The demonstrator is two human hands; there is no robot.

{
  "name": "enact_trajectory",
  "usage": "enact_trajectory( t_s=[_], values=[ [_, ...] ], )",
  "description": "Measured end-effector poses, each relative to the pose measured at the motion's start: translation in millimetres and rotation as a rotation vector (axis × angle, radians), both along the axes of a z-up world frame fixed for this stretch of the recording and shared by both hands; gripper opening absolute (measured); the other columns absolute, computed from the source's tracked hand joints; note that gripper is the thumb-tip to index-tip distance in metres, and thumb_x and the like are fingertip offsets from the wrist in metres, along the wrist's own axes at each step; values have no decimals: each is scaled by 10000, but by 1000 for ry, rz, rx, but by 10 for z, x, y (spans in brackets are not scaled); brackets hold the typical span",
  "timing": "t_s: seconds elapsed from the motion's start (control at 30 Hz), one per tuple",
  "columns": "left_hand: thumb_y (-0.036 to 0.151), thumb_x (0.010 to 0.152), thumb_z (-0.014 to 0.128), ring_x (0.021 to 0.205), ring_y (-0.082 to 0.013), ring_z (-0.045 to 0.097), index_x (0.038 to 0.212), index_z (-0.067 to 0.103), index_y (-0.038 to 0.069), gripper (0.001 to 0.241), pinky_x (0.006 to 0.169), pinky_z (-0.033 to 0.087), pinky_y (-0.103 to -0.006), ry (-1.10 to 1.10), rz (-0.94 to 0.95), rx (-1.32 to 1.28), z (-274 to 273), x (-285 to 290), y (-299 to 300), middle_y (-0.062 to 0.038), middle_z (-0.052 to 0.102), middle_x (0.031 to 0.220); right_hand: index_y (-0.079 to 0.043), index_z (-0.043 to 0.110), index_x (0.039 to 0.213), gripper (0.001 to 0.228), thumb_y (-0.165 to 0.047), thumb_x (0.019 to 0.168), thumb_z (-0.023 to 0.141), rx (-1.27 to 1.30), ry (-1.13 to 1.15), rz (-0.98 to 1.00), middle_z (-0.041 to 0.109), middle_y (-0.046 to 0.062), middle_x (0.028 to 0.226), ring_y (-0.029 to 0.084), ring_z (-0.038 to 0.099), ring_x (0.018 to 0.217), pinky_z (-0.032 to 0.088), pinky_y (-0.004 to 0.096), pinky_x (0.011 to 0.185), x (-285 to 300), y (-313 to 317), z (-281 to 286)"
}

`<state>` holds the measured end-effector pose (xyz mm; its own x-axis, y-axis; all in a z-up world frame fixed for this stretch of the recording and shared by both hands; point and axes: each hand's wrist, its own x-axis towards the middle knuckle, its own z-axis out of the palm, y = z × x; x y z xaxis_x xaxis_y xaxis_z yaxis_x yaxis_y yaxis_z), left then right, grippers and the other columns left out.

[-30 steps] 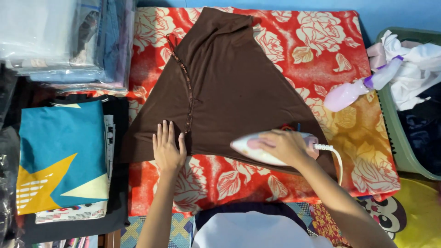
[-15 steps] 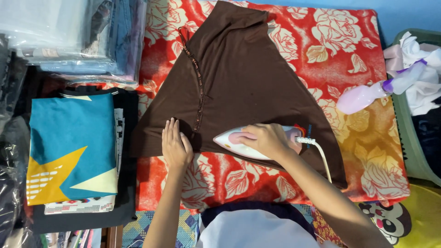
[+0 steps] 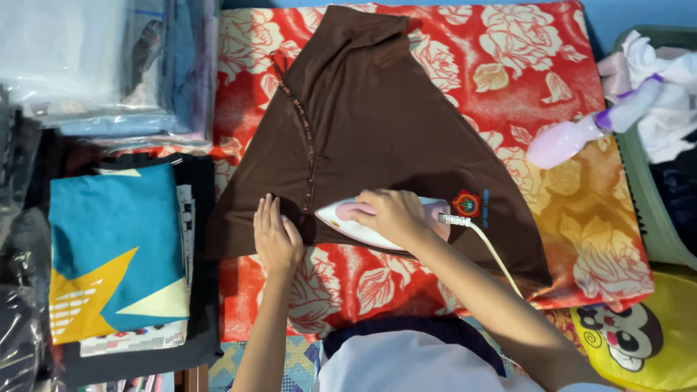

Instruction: The person irons a brown garment on a floral-patterned surface. They spray the garment with water from a spray bottle, smooth it with their hands, and use a pink iron to press different sections. The garment is repositioned and flipped to iron multiple areas.

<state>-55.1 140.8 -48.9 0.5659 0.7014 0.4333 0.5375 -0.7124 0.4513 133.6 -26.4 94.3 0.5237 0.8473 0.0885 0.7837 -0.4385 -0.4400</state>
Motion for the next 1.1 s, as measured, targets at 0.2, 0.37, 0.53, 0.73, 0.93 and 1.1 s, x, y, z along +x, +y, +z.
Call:
enact_trajectory(
  t_s=[0.2, 0.37, 0.53, 0.73, 0.93, 1.1],
  values=[
    [107, 930, 486, 1318, -357, 577, 1307, 644, -19, 427, 1125, 411, -447, -13, -51, 29, 116, -23, 6, -203, 630, 1388, -291, 742, 958, 331, -605, 870, 683, -126, -87, -248, 774, 21, 806, 300, 762, 785, 589, 423, 673, 348, -332, -126],
    [93, 921, 512, 1294, -408, 588, 1271, 658, -44, 403, 1126, 420, -476, -40, -86, 52, 82, -27, 39, -249, 643, 1360, -480, 749, 1066, 332, -717, 854, 654, -370, -20, -659, 791, -76, 923, 263, 755, 967, 603, 424, 807, 914, -1332, -199],
    [89, 949, 507, 1303, -398, 590, 1287, 656, -42, 393, 1130, 423, -462, -27, -98, 84, 43, -28, 37, -240, 643, 1373, -338, 793, 1039, 443, -735, 910, 644, -311, -69, -915, 787, 57, 901, 357, 752, 914, 594, 465, 763, 1387, -2291, -173],
    [61, 972, 455, 1311, -431, 567, 1313, 637, -87, 413, 1143, 407, -479, -61, -104, 49, 178, 41, -22, -266, 629, 1386, -323, 832, 924, 468, -705, 676, 726, -297, 288, -724, 779, 4, 828, 244, 703, 877, 475, 383, 759, 953, -2058, 537],
    [61, 972, 423, 1349, -441, 526, 1345, 614, -117, 456, 1173, 374, -486, -48, -101, -3, 210, 2, -65, -275, 605, 1423, -313, 808, 1038, 365, -568, 806, 686, -226, 51, -678, 781, 30, 1022, 306, 719, 985, 517, 449, 774, 1234, -2205, -186],
    [51, 966, 426, 1350, -425, 531, 1345, 617, -106, 453, 1179, 379, -473, -49, -80, -2, 197, 41, -51, -256, 613, 1419, -321, 799, 900, 323, -575, 700, 799, -412, 273, -481, 793, -56, 873, 176, 747, 880, 487, 338, 713, 1151, -2067, 150]
  ],
)
